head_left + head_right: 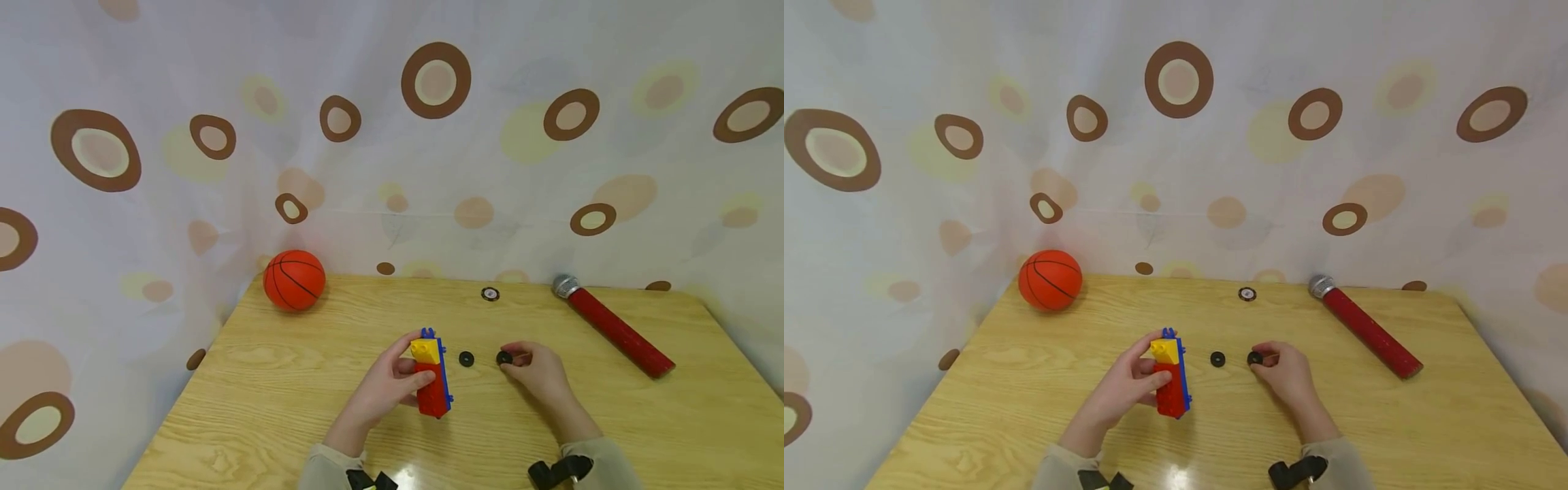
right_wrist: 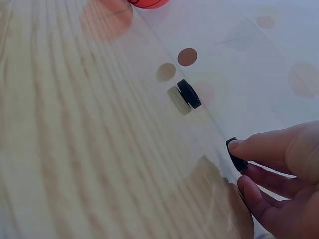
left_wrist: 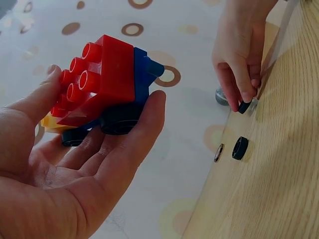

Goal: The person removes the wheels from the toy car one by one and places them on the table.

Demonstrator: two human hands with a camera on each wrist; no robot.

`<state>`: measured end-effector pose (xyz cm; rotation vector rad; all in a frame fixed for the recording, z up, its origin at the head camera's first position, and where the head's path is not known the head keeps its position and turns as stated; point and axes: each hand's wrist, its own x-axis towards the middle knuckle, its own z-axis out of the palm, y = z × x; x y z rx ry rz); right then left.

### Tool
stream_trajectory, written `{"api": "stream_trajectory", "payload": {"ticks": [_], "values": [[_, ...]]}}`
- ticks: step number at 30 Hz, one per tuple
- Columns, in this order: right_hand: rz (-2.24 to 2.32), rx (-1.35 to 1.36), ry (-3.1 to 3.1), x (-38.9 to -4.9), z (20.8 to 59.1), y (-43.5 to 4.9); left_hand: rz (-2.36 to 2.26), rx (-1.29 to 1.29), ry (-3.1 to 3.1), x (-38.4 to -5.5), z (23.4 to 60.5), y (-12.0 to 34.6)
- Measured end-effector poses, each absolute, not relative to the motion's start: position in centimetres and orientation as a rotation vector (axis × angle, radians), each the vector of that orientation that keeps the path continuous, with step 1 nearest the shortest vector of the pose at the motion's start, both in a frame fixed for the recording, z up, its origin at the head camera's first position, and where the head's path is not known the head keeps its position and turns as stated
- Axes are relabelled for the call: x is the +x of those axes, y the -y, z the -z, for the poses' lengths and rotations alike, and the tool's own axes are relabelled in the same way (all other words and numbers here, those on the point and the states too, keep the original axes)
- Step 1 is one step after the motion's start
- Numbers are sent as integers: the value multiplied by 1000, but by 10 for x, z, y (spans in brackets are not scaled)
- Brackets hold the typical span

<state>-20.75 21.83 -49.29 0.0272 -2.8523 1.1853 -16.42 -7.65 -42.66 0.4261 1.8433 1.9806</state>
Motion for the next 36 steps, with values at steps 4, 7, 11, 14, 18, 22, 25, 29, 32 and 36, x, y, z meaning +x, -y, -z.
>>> {"api": "stream_trajectory", "payload": {"ticks": [4,7,11,14,18,22,25,29,32,36], "values": [[-1173,31,2841,-207,495,-217,-1975,430,-1839,-164,426,77],[-1172,41,2837,-207,496,-216,-1974,428,-1840,-163,426,77],[-1155,46,2841,-207,497,-215,-1972,428,-1841,-163,426,76],[-1141,43,2847,-207,498,-215,-1966,435,-1847,-164,427,76],[-1129,40,2855,-208,498,-214,-1954,438,-1863,-164,427,76],[-1120,50,2855,-208,497,-214,-1949,433,-1868,-164,426,77],[-1111,57,2852,-207,497,-213,-1952,434,-1865,-164,426,77],[-1123,64,2845,-207,496,-213,-1956,434,-1861,-164,426,76],[-1143,61,2844,-207,496,-214,-1956,433,-1863,-164,426,76],[-1159,68,2858,-207,495,-216,-1954,437,-1868,-164,426,76]]}}
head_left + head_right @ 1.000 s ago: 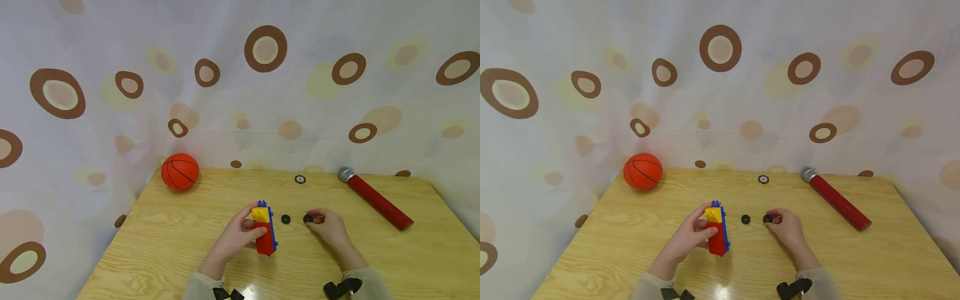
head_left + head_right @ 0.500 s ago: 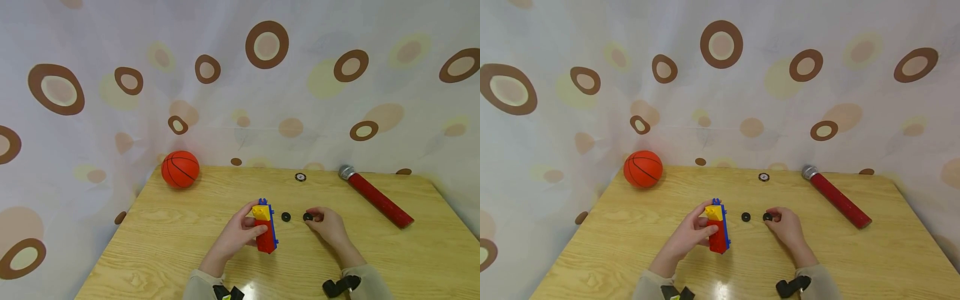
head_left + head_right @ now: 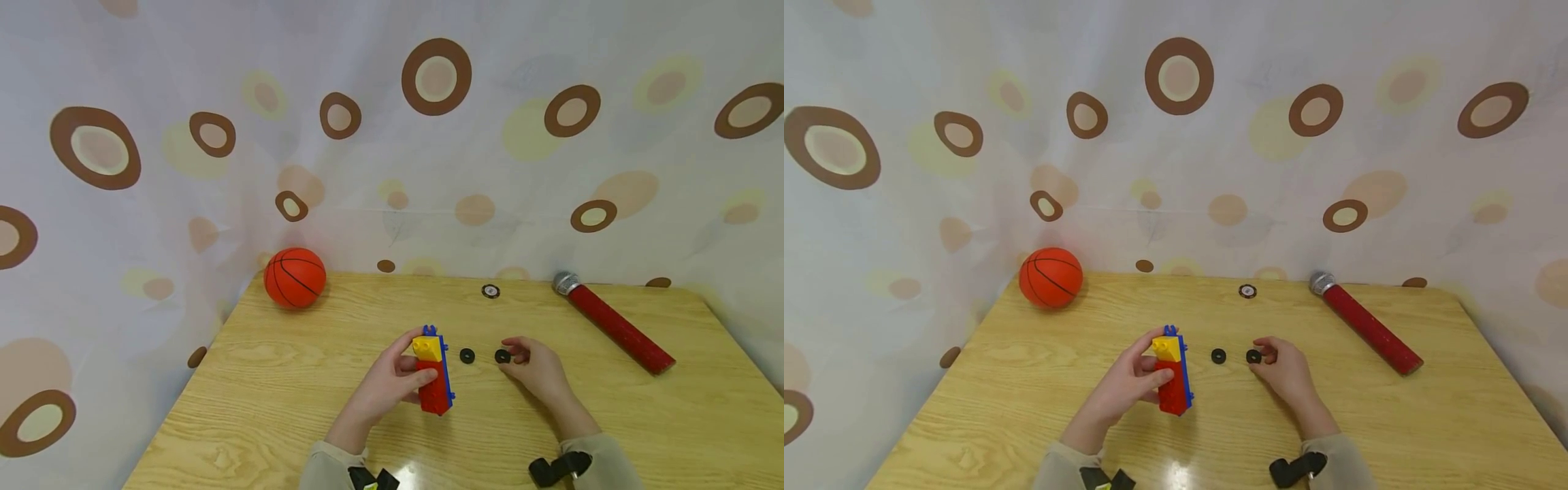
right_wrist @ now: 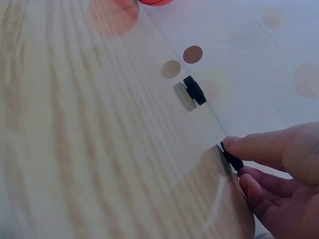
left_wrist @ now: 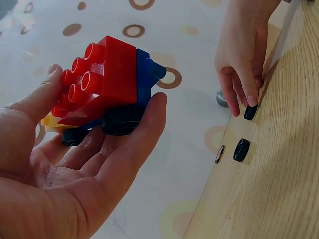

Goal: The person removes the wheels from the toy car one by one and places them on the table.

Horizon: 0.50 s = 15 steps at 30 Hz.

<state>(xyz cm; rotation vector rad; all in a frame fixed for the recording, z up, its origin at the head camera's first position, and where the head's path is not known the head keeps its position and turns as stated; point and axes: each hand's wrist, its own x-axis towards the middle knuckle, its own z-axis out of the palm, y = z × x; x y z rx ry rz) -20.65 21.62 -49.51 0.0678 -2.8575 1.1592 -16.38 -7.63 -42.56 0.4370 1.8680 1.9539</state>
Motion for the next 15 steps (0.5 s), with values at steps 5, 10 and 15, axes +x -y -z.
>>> {"api": "stream_trajectory", "payload": {"ticks": [5,10,15], "values": [[-1198,65,2873,-205,492,-218,-1954,438,-1865,-164,426,77],[-1209,46,2855,-201,488,-221,-1959,439,-1857,-163,426,77],[-1210,60,2832,-196,477,-219,-1957,439,-1852,-164,426,78]]}}
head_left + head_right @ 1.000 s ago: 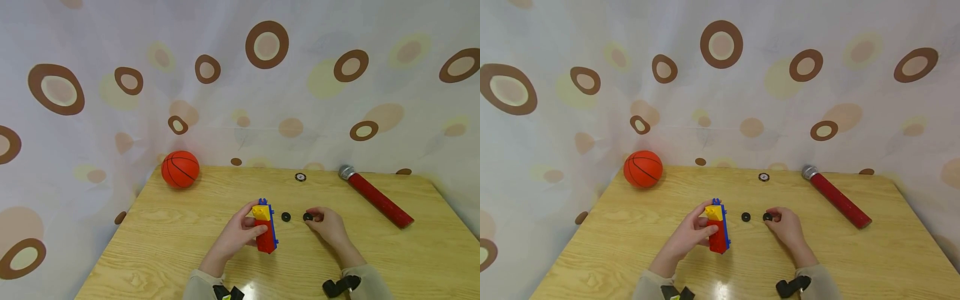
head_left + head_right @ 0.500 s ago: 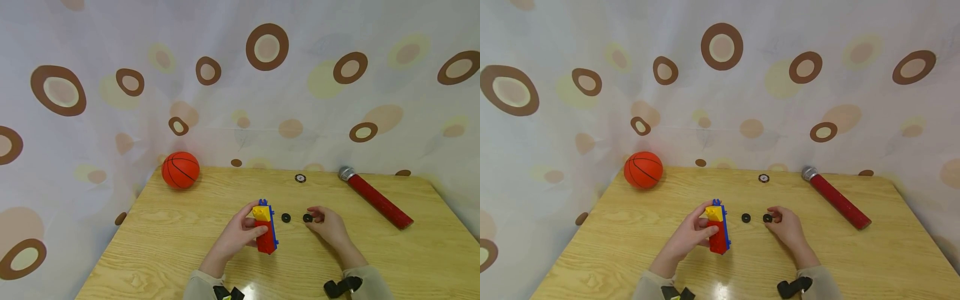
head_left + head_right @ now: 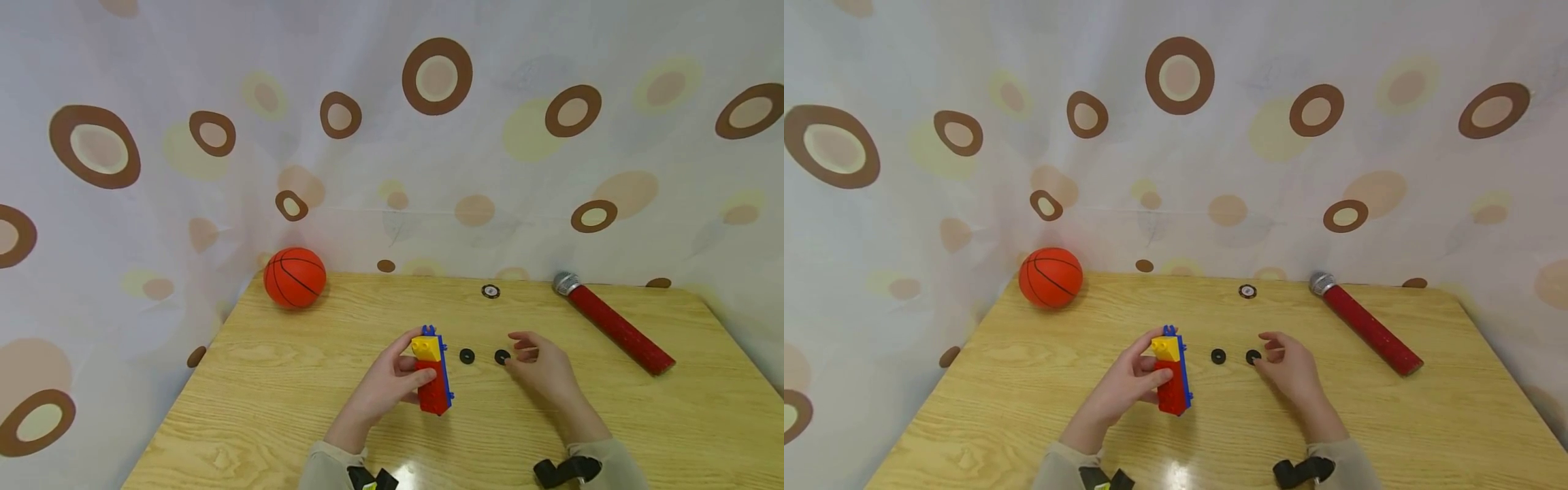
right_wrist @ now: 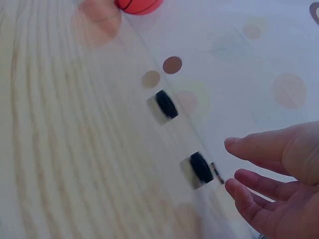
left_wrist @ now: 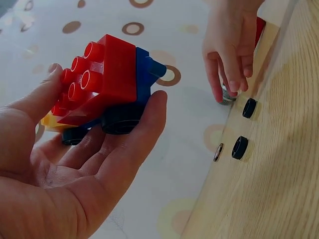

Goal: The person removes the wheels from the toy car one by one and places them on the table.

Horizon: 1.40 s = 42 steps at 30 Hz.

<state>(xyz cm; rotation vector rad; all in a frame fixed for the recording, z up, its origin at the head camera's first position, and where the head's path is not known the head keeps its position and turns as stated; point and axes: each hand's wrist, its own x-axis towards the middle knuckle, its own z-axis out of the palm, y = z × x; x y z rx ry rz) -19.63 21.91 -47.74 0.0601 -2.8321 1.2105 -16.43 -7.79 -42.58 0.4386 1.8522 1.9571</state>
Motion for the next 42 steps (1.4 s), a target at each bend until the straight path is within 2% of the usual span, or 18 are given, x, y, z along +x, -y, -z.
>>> {"api": "stream_trajectory", "payload": {"ticks": [24,42], "values": [[-1654,200,2642,-176,411,-190,-1941,488,-1895,-167,428,73],[-1930,357,2523,-161,401,-162,-1969,435,-1948,-166,424,69]]}}
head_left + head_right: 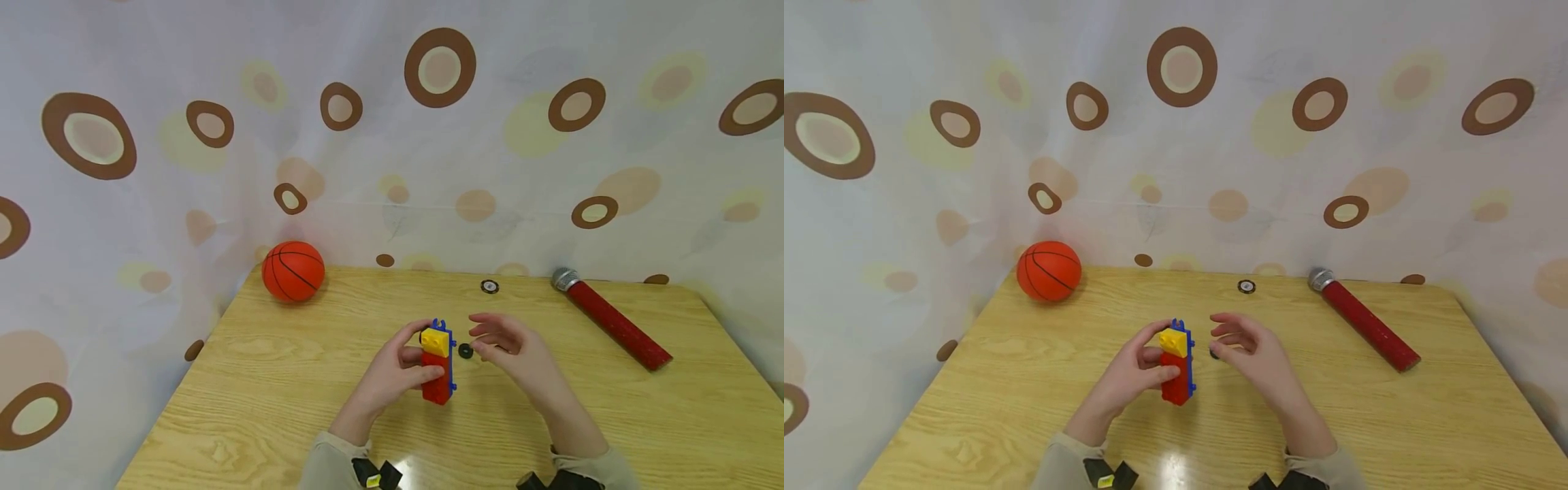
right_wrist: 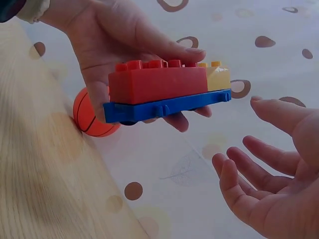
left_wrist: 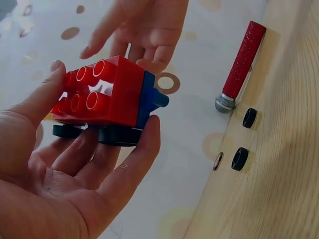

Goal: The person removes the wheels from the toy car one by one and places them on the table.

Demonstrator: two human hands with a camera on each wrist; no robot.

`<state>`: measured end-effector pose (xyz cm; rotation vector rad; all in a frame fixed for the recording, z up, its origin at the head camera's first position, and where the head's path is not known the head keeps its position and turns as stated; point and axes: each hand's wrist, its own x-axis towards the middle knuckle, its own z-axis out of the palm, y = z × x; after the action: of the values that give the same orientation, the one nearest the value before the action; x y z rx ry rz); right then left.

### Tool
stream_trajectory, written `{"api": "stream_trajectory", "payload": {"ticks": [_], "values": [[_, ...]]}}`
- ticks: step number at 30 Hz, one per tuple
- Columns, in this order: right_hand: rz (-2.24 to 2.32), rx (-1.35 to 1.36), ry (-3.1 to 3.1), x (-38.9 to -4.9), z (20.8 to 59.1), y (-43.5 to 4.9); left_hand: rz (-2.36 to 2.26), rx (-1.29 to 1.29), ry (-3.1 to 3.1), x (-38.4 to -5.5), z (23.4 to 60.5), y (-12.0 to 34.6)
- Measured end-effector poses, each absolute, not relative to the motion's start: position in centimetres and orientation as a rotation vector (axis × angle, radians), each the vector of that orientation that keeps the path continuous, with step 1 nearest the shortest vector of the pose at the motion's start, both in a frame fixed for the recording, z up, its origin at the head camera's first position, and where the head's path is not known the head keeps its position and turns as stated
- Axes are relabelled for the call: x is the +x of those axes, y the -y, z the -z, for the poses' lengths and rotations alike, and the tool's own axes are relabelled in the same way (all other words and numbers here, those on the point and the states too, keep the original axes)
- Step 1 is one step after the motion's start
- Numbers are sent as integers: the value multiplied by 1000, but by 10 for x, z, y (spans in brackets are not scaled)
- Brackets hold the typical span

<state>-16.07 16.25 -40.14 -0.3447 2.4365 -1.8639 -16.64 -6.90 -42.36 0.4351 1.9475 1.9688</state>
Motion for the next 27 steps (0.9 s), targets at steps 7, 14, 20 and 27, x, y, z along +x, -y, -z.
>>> {"api": "stream_trajectory", "payload": {"ticks": [7,14,20,27], "values": [[1876,-433,-2343,-156,398,-161,-1894,517,-1963,-165,424,66],[1876,-453,-2305,-153,397,-157,-1885,513,-2002,-164,423,64],[1866,-451,-2282,-150,397,-152,-1864,493,-2027,-162,423,64],[1867,-490,-2305,-146,395,-148,-1840,535,-2055,-163,425,64]]}}
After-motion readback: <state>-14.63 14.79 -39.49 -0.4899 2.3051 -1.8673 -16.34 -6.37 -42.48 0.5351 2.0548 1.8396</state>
